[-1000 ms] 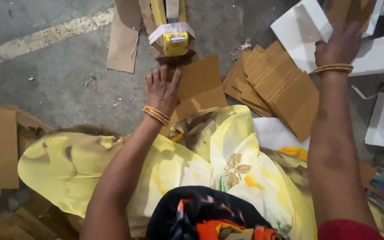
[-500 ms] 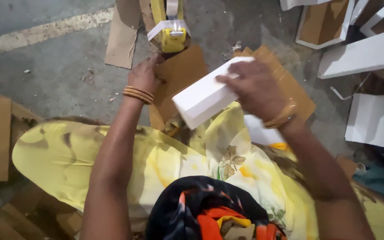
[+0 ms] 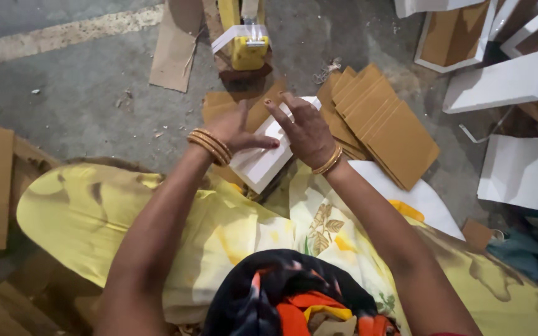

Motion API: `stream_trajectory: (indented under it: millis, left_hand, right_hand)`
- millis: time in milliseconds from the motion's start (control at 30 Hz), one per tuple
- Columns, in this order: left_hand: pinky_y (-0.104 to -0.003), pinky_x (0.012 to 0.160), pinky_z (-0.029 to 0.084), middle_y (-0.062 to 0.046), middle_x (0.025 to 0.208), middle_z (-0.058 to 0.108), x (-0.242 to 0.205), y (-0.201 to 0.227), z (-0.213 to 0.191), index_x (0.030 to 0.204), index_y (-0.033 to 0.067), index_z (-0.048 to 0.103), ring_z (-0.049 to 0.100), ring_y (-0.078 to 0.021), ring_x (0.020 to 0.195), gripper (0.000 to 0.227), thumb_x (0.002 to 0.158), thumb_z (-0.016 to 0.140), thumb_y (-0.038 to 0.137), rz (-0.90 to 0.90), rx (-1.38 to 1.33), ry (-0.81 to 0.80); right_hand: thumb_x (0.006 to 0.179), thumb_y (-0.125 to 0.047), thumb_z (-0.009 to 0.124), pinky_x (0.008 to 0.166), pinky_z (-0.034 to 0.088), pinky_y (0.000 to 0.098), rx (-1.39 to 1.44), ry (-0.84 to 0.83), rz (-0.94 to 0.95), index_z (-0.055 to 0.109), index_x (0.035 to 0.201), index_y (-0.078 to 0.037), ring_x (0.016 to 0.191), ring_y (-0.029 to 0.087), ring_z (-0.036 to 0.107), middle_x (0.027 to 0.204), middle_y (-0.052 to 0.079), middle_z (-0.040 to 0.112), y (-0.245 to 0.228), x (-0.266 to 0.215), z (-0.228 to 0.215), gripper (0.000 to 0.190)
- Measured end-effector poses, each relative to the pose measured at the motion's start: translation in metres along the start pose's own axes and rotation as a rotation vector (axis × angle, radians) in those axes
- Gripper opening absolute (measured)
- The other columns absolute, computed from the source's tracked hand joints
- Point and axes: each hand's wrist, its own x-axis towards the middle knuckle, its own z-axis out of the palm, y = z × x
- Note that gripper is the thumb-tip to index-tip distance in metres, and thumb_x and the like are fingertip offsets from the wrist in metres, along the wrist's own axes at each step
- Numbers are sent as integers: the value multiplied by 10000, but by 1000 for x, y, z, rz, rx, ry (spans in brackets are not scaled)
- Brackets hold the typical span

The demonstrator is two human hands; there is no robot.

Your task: The person assembles small white cardboard boxes by folding flaps and securing them with a handheld tape dispenser. The person repeatedly picks up flat pieces, folds them into box shapes, and applies tape to seal the edges.

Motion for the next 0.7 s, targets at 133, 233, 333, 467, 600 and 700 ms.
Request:
stream_trajectory:
  millis: [133, 233, 333, 467, 600, 700]
  left_hand:
    - [-457, 973, 505, -270, 1244, 631, -2, 15, 18, 1291, -43, 466, 638, -409, 1136, 964, 638, 862, 544, 151, 8, 9]
    - [-521, 891, 515, -229, 1103, 694, -1, 15, 32, 1200, 40, 533, 666, -431, 1028, 581, 754, 766, 331, 119, 194, 59]
    - [-550, 810, 523, -222, 978, 716, 0, 8, 39, 1164, 63, 542, 685, -438, 923, 389, 806, 660, 159, 143, 243, 163]
    - [-557, 733, 522, -191, 885, 715, -1, 10, 37, 1152, 77, 562, 682, -430, 828, 324, 833, 613, 98, 253, 281, 291]
    - [-490, 716, 517, -150, 962, 699, 0, 11, 14, 1171, 88, 578, 670, -354, 794, 244, 934, 562, 33, 393, 379, 529]
    - [-428, 889, 498, -81, 1062, 676, 0, 3, 4, 1226, 116, 579, 655, -296, 994, 359, 872, 612, 64, 422, 495, 652]
  right_hand:
    - [835, 50, 640, 1131, 429, 444, -68, -43, 50, 341, 1617, -122, 1391, 364, 454, 1611, 180, 382, -9, 2, -1, 855]
    - [784, -7, 697, 1145, 427, 451, -103, -166, 124, 341, 1615, -146, 1384, 360, 398, 1610, 162, 357, -17, 11, -3, 915]
    - [629, -299, 837, 1086, 359, 563, -141, -78, 192, 341, 1524, -92, 1396, 430, 321, 1544, 214, 299, -16, 16, -11, 1044]
    - [664, -142, 827, 1051, 416, 498, 112, -165, 400, 453, 1482, -84, 1301, 393, 466, 1419, 167, 481, 7, 13, -32, 902]
    - [835, -35, 769, 1005, 536, 413, 182, -94, 510, 575, 1396, -124, 1189, 323, 606, 1264, 113, 595, 20, 7, -20, 600]
    - [866, -40, 798, 1058, 533, 429, 117, 122, 433, 548, 1359, -134, 1246, 322, 599, 1284, 95, 593, 16, 11, 15, 561]
